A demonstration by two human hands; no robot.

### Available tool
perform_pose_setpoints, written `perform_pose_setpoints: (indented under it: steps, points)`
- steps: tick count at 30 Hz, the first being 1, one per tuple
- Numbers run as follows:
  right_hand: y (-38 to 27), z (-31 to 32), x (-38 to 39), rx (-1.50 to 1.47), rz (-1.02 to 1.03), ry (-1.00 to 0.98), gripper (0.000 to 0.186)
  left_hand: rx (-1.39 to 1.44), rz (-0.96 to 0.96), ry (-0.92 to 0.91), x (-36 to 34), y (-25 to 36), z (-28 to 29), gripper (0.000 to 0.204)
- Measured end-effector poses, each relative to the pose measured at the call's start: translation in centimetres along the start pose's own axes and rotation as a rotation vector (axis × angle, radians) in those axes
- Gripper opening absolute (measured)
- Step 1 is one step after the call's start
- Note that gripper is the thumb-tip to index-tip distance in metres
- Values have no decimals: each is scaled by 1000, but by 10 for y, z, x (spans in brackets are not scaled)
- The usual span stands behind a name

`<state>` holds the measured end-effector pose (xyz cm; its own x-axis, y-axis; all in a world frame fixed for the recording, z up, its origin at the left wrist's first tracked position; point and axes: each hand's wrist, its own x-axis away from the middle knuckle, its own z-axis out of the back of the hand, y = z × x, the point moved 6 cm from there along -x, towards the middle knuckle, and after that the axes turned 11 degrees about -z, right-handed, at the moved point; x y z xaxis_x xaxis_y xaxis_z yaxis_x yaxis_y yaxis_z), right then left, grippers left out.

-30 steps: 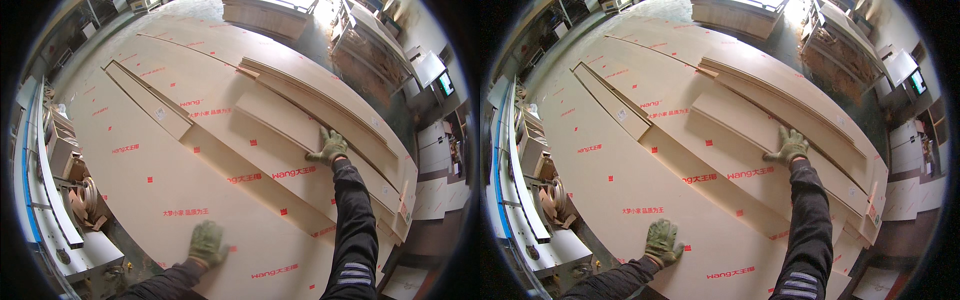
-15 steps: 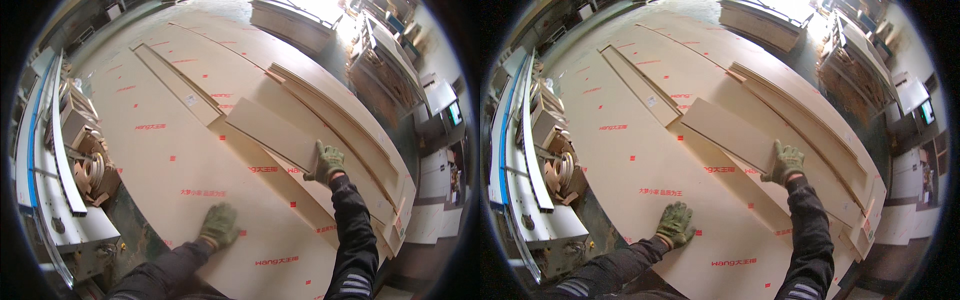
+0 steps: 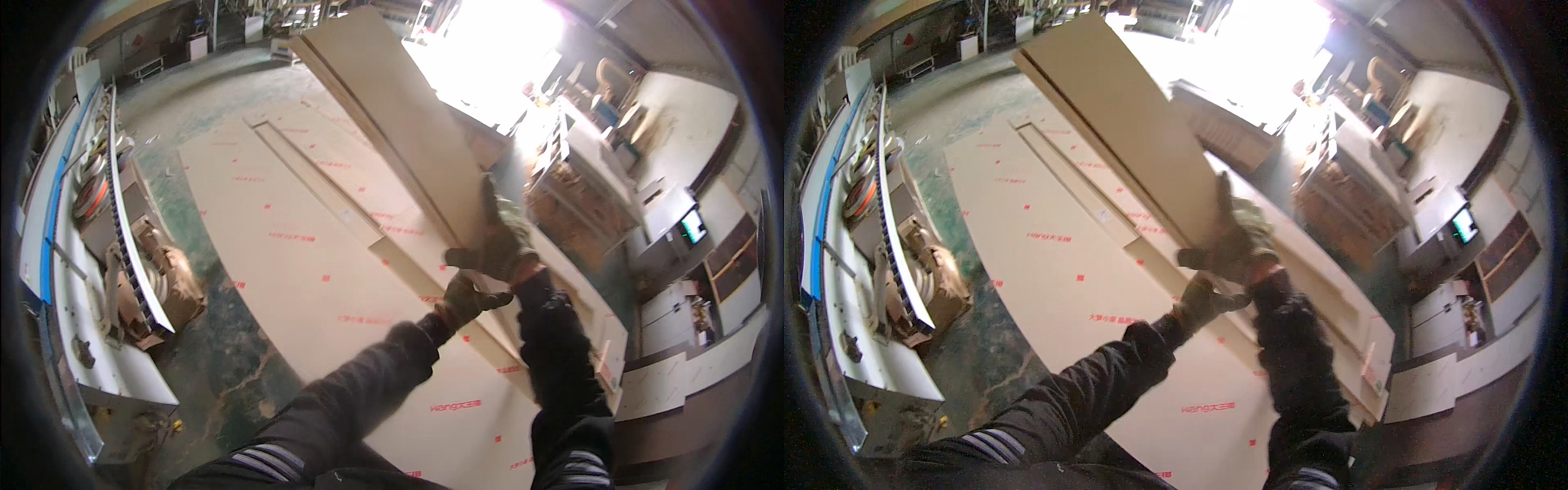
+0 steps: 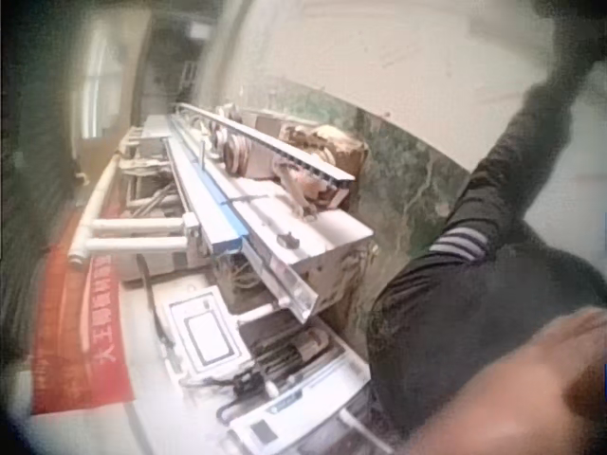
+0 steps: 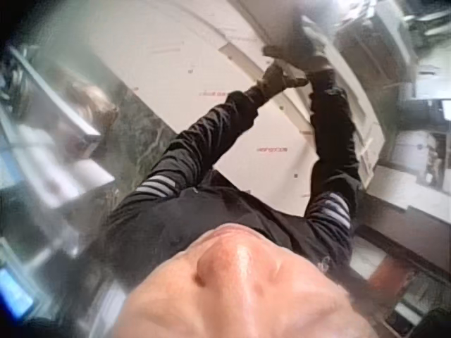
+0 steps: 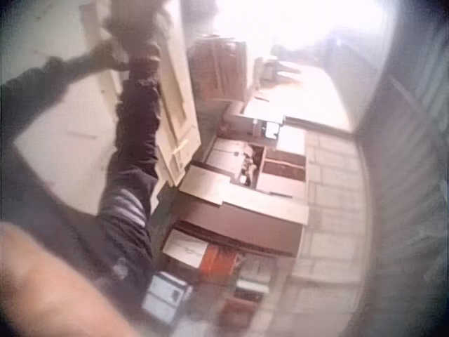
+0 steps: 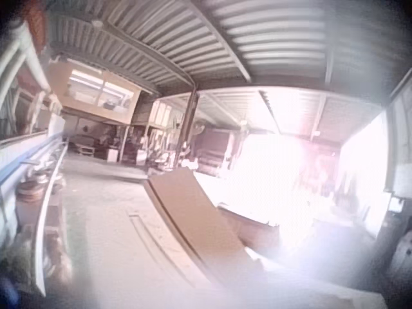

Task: The person operates a touchscreen control panel to configure an edge banding machine, then repeatedly picks up wooden boards and inserts them into the machine for processing. The person handles multiple boards one at a time, feeding them through the machine and stacking the processed pieces.

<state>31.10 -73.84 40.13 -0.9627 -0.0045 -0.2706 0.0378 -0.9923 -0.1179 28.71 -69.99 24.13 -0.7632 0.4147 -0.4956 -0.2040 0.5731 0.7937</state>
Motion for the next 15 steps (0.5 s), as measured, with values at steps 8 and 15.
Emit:
perform_pose_setpoints:
  steps: [8, 15]
  points:
    - [-109, 71, 0, -282, 227, 301, 164, -25, -221, 314, -4, 141, 59, 28]
    - [-165, 89, -9, -747, 326, -376, 82, -67, -400, 202, 37, 299, 123, 27]
